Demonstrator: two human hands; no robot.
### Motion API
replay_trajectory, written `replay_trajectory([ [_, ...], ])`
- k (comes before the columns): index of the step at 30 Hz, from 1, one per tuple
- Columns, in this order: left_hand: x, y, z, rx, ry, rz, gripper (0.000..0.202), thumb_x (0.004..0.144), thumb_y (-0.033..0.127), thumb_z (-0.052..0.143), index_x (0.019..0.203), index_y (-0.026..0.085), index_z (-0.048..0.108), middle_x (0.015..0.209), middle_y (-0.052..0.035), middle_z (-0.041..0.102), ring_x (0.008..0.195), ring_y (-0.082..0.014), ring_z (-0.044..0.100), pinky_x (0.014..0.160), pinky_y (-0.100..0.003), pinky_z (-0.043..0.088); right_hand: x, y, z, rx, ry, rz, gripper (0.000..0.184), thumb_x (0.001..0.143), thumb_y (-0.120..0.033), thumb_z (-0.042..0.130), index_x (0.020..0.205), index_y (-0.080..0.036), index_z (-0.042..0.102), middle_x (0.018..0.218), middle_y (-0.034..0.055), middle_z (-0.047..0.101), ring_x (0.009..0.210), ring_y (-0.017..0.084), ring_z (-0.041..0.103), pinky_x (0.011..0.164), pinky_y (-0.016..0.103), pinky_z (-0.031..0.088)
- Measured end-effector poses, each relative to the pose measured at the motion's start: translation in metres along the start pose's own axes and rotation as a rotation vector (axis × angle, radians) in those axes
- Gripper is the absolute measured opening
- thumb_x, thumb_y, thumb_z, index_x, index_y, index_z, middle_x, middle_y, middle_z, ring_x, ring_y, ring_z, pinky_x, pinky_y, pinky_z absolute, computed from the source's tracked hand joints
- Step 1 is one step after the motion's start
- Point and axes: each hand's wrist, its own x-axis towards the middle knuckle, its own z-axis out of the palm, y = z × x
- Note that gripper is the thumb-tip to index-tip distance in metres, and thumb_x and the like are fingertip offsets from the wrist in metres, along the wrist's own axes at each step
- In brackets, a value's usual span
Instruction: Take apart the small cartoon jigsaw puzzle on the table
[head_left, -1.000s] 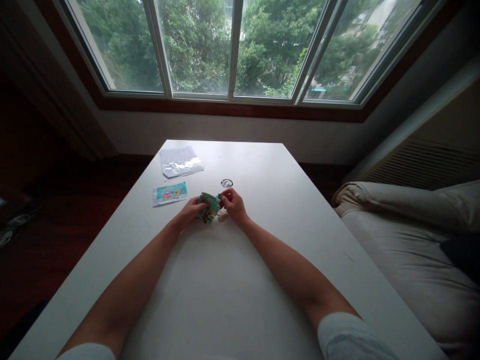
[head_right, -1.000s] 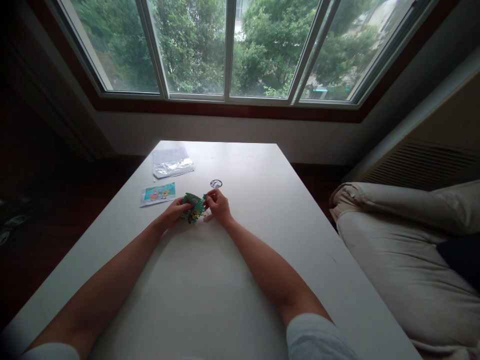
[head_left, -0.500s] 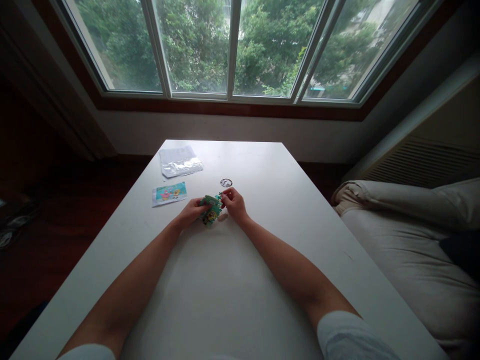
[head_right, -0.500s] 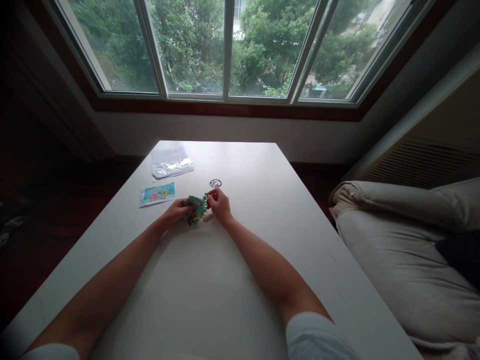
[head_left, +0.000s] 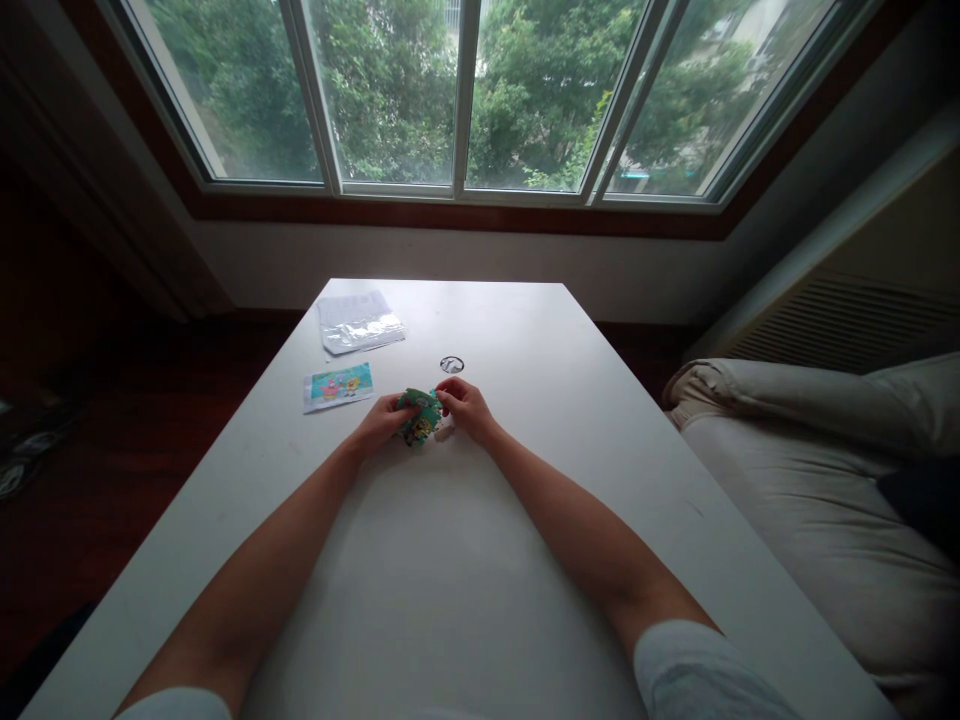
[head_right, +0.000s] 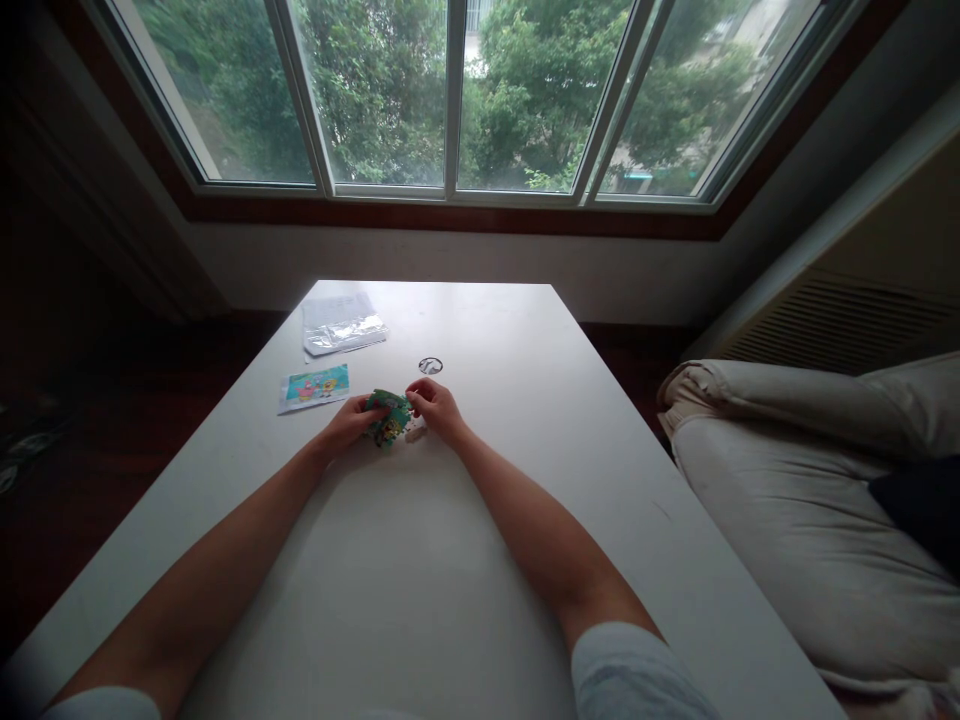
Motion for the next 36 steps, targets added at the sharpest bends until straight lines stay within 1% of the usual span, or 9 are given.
replay_trajectory([
  [7, 0.0, 0.002, 0.001, 0.009, -0.007, -0.007, 0.035, 0.078, 0.041, 0.078, 0.102, 0.014, 0.076, 0.095, -0.0079, 0.076, 0.08, -0.0202, 0.068, 0.079, -0.032, 0.053, 0.003, 0.003, -0.004, 0.069, -0.003, -0.012, 0.027, 0.079, -0.043, 0.07, 0.088, -0.019, 0.063, 0.068, -0.0027, 0.062, 0.058, 0.011, 0.057, 0.057, 0.025, 0.049],
  [11, -0.001, 0.003, 0.0, 0.021, -0.013, 0.003, 0.038, 0.077, 0.042, 0.079, 0.102, 0.014, 0.077, 0.096, -0.009, 0.076, 0.081, -0.0219, 0.069, 0.08, -0.034, 0.054, 0.002, 0.0, -0.003, 0.036, 0.01, 0.01, 0.028, 0.079, -0.045, 0.068, 0.089, -0.019, 0.061, 0.069, -0.0025, 0.062, 0.059, 0.012, 0.058, 0.06, 0.026, 0.052],
  [15, -0.001, 0.002, -0.001, 0.018, -0.024, -0.008, 0.043, 0.078, 0.043, 0.079, 0.109, 0.014, 0.076, 0.099, -0.0103, 0.076, 0.083, -0.0225, 0.07, 0.082, -0.035, 0.054, 0.002, 0.0, 0.0, -0.016, 0.043, -0.004, 0.029, 0.079, -0.046, 0.067, 0.088, -0.02, 0.061, 0.072, -0.0013, 0.064, 0.062, 0.013, 0.059, 0.061, 0.027, 0.053],
  [18, -0.001, 0.002, -0.003, 0.021, -0.029, -0.007, 0.043, 0.078, 0.043, 0.078, 0.111, 0.015, 0.076, 0.099, -0.0095, 0.076, 0.083, -0.0219, 0.069, 0.082, -0.035, 0.054, 0.001, 0.002, 0.003, -0.057, 0.079, -0.005, 0.028, 0.08, -0.046, 0.066, 0.089, -0.02, 0.061, 0.074, -0.0006, 0.064, 0.064, 0.013, 0.061, 0.058, 0.025, 0.051],
  [21, 0.0, 0.003, -0.003, 0.05, -0.034, 0.011, 0.041, 0.079, 0.043, 0.077, 0.11, 0.016, 0.076, 0.099, -0.0086, 0.076, 0.085, -0.0216, 0.069, 0.083, -0.034, 0.054, -0.001, 0.003, 0.008, -0.069, 0.111, 0.007, 0.028, 0.082, -0.046, 0.064, 0.091, -0.02, 0.06, 0.074, -0.0011, 0.064, 0.06, 0.013, 0.061, 0.054, 0.024, 0.05],
  [24, 0.0, 0.007, 0.0, 0.09, -0.043, 0.049, 0.043, 0.08, 0.042, 0.076, 0.113, 0.015, 0.075, 0.104, -0.0104, 0.075, 0.092, -0.024, 0.068, 0.088, -0.037, 0.053, -0.005, 0.0, 0.012, -0.164, 0.173, -0.013, 0.024, 0.085, -0.044, 0.06, 0.094, -0.022, 0.059, 0.077, -0.0011, 0.065, 0.058, 0.013, 0.061, 0.053, 0.024, 0.05],
  [28, -0.001, 0.012, 0.005, 0.151, -0.091, 0.129, 0.038, 0.083, 0.041, 0.074, 0.111, 0.016, 0.077, 0.115, -0.0117, 0.072, 0.107, -0.0279, 0.065, 0.098, -0.04, 0.051, -0.01, -0.006, 0.013, -0.388, 0.262, -0.09, 0.015, 0.089, -0.038, 0.056, 0.093, -0.024, 0.06, 0.078, -0.0008, 0.068, 0.063, 0.015, 0.064, 0.063, 0.026, 0.052],
  [31, -0.001, 0.012, 0.007, 0.194, -0.127, 0.169, 0.034, 0.082, 0.039, 0.073, 0.107, 0.016, 0.078, 0.114, -0.011, 0.073, 0.108, -0.0282, 0.065, 0.098, -0.04, 0.05, -0.01, -0.01, 0.01, -0.431, 0.259, -0.09, 0.013, 0.09, -0.036, 0.055, 0.092, -0.025, 0.062, 0.077, -0.0014, 0.07, 0.062, 0.015, 0.066, 0.065, 0.027, 0.052],
  [36, 0.001, 0.006, 0.002, 0.18, 0.026, 0.126, 0.032, 0.081, 0.037, 0.073, 0.105, 0.016, 0.077, 0.101, -0.0086, 0.075, 0.091, -0.0233, 0.068, 0.087, -0.035, 0.053, -0.008, -0.01, 0.007, -0.45, 0.199, -0.122, 0.019, 0.089, -0.037, 0.056, 0.092, -0.025, 0.07, 0.081, -0.0003, 0.072, 0.069, 0.016, 0.064, 0.068, 0.028, 0.051],
])
